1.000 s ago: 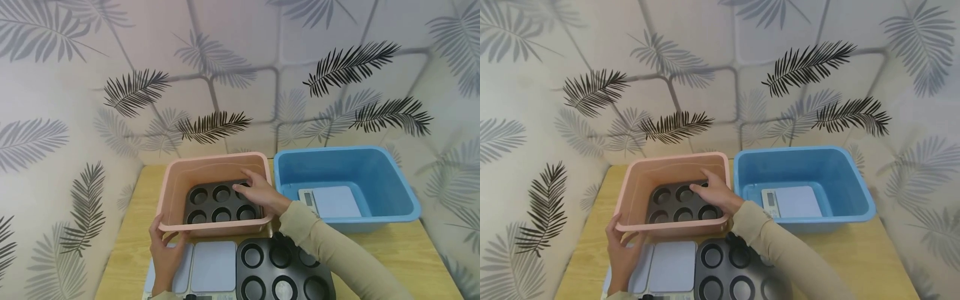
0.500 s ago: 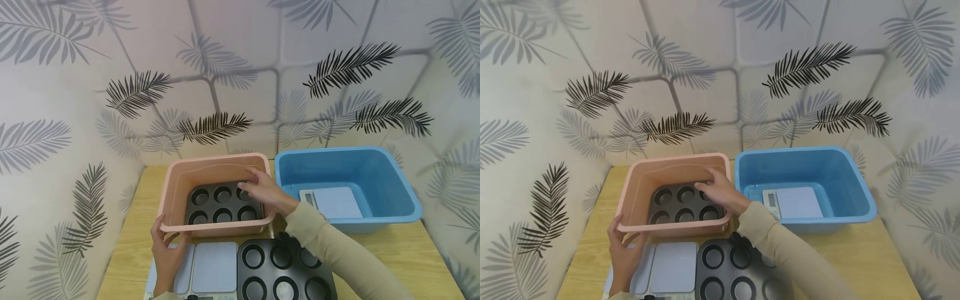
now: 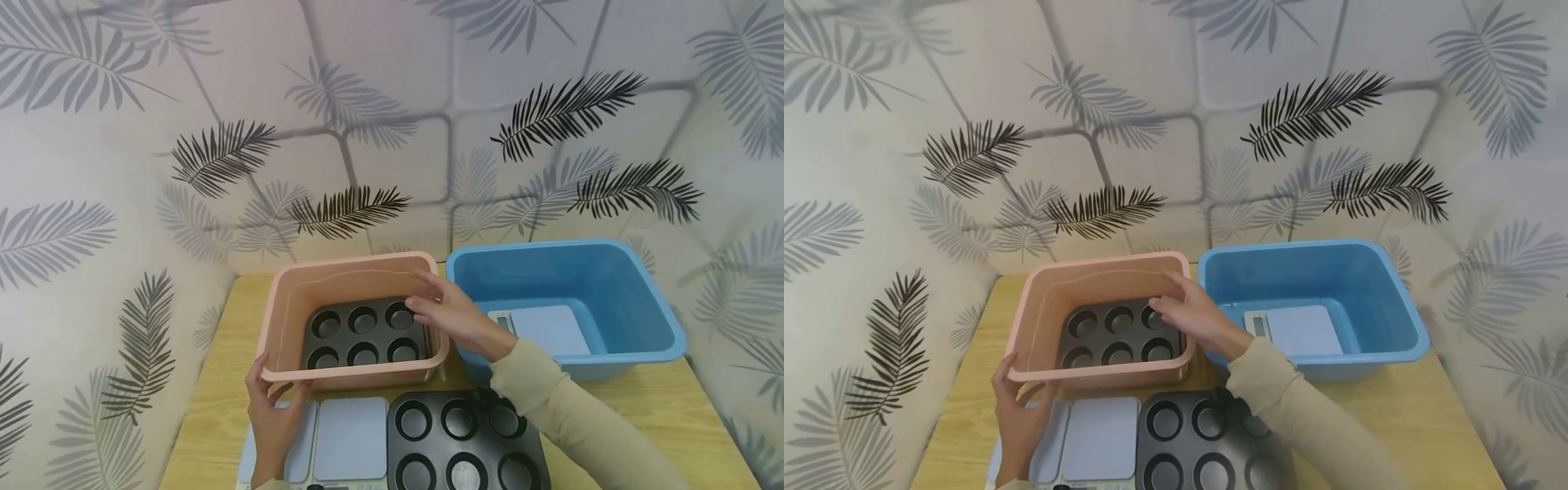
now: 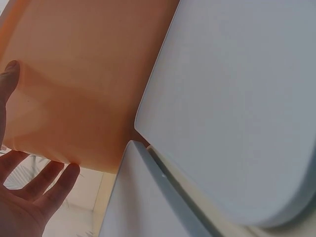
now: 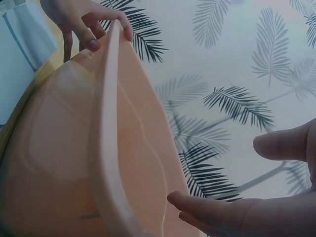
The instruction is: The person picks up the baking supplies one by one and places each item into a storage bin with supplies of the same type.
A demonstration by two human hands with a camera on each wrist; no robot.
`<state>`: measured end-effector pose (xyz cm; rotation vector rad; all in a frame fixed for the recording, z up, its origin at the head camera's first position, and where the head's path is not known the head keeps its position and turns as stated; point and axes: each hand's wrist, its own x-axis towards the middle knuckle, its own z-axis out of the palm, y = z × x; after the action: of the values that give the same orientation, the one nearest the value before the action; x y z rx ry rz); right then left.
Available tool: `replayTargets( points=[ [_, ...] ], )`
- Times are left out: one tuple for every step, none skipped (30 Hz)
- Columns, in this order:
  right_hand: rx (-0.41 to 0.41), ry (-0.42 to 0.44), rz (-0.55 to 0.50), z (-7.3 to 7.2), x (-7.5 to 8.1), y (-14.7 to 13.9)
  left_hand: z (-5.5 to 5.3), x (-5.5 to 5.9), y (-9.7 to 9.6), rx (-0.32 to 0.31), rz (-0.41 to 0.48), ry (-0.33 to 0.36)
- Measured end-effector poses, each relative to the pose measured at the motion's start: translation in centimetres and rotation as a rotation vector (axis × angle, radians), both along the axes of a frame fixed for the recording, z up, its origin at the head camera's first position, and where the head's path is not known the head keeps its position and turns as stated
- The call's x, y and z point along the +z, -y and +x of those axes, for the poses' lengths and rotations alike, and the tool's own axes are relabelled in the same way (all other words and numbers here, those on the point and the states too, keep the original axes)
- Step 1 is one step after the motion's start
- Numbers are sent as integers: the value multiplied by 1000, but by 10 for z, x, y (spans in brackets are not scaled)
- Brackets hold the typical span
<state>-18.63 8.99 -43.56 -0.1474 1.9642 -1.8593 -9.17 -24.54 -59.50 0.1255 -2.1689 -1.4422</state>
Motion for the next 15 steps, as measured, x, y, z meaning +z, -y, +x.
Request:
replayTargets(
  points=[
    [1, -7, 3, 1, 1, -2, 0, 0, 0, 1, -3, 1],
    [6, -11, 1, 2, 2, -4, 1, 0, 0, 1, -3, 1],
    [11, -19, 0, 3, 3, -5, 1, 0, 0, 1, -2, 2],
    [16, -30, 3, 5, 3, -7, 1, 0, 0, 1, -3, 1],
    [18, -34, 2, 6, 4, -8, 1, 0, 0, 0, -2, -1],
    [19, -37, -2, 7, 5, -10, 2, 0, 0, 0, -2, -4],
    [19, -40, -5, 8, 5, -11, 2, 0, 0, 0, -4, -5],
    [22, -45, -12, 10, 6, -13, 2, 0, 0, 0, -4, -8],
    [23, -50, -13, 11, 6, -14, 2, 0, 0, 0, -7, -9],
    [24, -54, -17, 13, 6, -16, 2, 0, 0, 0, -9, -10],
    [24, -58, -21, 14, 6, -17, 2, 1, 0, 0, -10, -10],
    [26, -66, -23, 15, 6, -18, 2, 1, -1, 0, -11, -9],
    [27, -72, -24, 17, 6, -20, 2, 1, -1, 0, -11, -7],
    [27, -78, -25, 18, 6, -21, 2, 2, -1, 0, -11, -5],
    [26, -82, -25, 19, 6, -22, 2, 2, -1, 1, -12, -2]
  ],
)
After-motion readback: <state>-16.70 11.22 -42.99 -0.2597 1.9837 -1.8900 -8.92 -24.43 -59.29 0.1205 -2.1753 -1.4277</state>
